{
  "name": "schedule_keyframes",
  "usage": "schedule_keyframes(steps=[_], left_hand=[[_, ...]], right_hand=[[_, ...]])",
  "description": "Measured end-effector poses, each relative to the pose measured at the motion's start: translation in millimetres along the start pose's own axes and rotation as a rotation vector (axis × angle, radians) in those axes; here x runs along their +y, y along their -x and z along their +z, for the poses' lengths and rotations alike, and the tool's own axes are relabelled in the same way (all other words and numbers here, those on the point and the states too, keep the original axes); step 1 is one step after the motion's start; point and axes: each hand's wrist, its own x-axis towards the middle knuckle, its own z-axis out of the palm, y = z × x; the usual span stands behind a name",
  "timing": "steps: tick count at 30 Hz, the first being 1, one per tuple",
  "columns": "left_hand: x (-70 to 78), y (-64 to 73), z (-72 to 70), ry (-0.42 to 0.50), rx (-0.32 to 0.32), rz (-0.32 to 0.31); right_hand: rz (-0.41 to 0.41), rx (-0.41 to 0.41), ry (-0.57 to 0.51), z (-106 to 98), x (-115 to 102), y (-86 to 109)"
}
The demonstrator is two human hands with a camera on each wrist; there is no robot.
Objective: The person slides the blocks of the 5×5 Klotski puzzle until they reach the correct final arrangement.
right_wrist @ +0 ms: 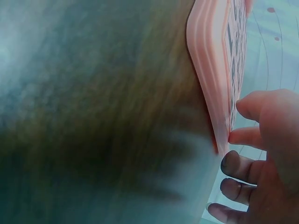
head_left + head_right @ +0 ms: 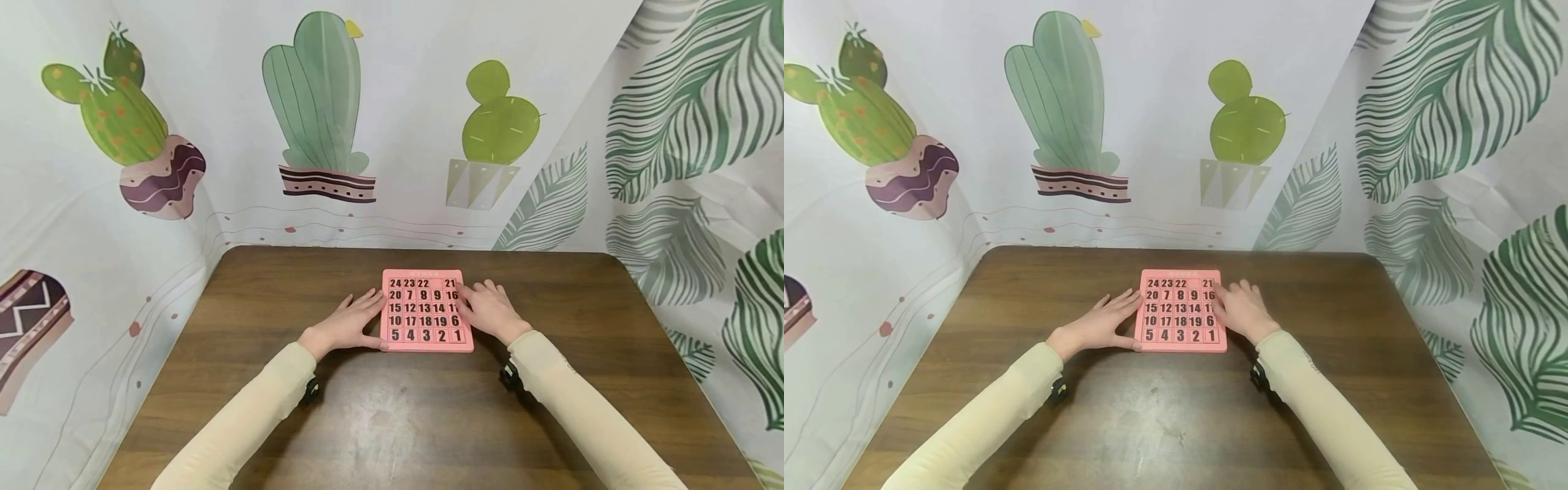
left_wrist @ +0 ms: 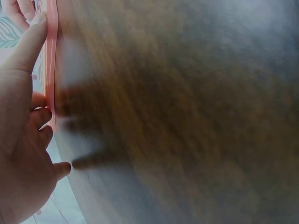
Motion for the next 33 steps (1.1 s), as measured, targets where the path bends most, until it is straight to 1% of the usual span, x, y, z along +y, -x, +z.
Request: schedule_keyframes(steps=[10,17,20,27,33], left_hand=[[0.1,0.0,-0.2,-0.001,0.011,0.006],[1.6,0.7,-1.4,0.010,0.005,0.006],[1.5,0.6,-1.1,0.014,0.009,0.006],[1.2,0.2,1.6,0.011,0.013,0.003],[-0.1,0.7,1.1,0.022,0.015,0.006]], right_hand=[[-0.007,-0.032,-0.011,5,-11,-6.9],[-0.043,-0.011,-0.016,6,-18,-11.7],[-0.047,-0.018,-0.014,3,-18,-11.6],[-0.029,-0.038,-0.049,-1,-12,-3.2],[-0.050,-0.004,-0.064,0,-6,14.6]])
